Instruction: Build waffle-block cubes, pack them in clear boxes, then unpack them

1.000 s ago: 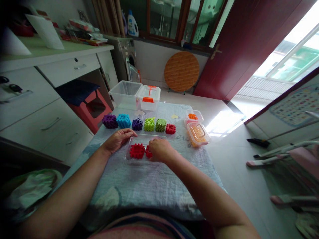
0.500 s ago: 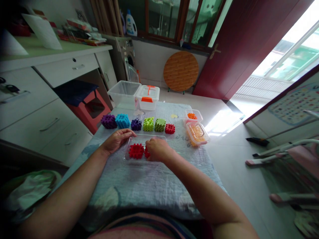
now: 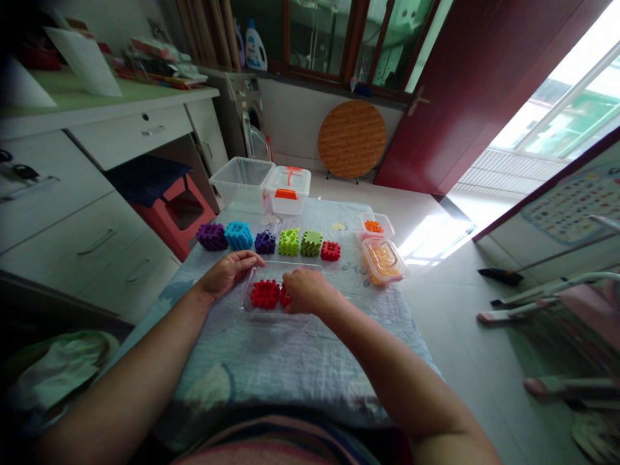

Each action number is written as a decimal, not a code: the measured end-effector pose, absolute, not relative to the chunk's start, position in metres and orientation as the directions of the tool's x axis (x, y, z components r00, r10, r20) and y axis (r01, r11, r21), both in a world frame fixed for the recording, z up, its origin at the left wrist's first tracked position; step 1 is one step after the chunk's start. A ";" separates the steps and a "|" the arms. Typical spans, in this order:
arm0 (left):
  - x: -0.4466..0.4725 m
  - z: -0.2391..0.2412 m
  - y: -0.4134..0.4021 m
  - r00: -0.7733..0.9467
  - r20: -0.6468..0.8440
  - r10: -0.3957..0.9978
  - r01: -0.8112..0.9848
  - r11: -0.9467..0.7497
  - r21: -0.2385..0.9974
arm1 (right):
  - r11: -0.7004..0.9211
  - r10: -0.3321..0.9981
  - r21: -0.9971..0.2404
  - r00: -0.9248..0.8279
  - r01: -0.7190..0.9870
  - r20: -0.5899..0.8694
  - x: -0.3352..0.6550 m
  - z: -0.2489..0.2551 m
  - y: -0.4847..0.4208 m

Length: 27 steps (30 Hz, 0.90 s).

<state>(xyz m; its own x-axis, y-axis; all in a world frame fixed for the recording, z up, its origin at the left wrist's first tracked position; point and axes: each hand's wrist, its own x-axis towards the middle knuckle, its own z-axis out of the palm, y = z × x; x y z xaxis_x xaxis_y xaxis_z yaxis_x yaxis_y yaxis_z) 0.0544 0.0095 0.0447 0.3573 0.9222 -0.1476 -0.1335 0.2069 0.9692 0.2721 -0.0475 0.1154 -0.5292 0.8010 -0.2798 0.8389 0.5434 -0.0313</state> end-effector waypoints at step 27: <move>0.056 0.052 0.007 0.367 -0.142 0.919 -0.103 0.192 0.976 | 0.503 0.792 -0.275 -0.565 0.819 -0.232 0.311 0.172 -0.039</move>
<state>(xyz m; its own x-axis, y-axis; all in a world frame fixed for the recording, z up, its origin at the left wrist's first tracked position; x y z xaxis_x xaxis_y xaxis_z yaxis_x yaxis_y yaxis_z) 0.0561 0.0069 0.0518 0.3671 0.9193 -0.1422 -0.1030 0.1921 0.9760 0.3106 -0.0388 0.1715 -0.5647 0.7919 -0.2323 0.8191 0.5035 -0.2749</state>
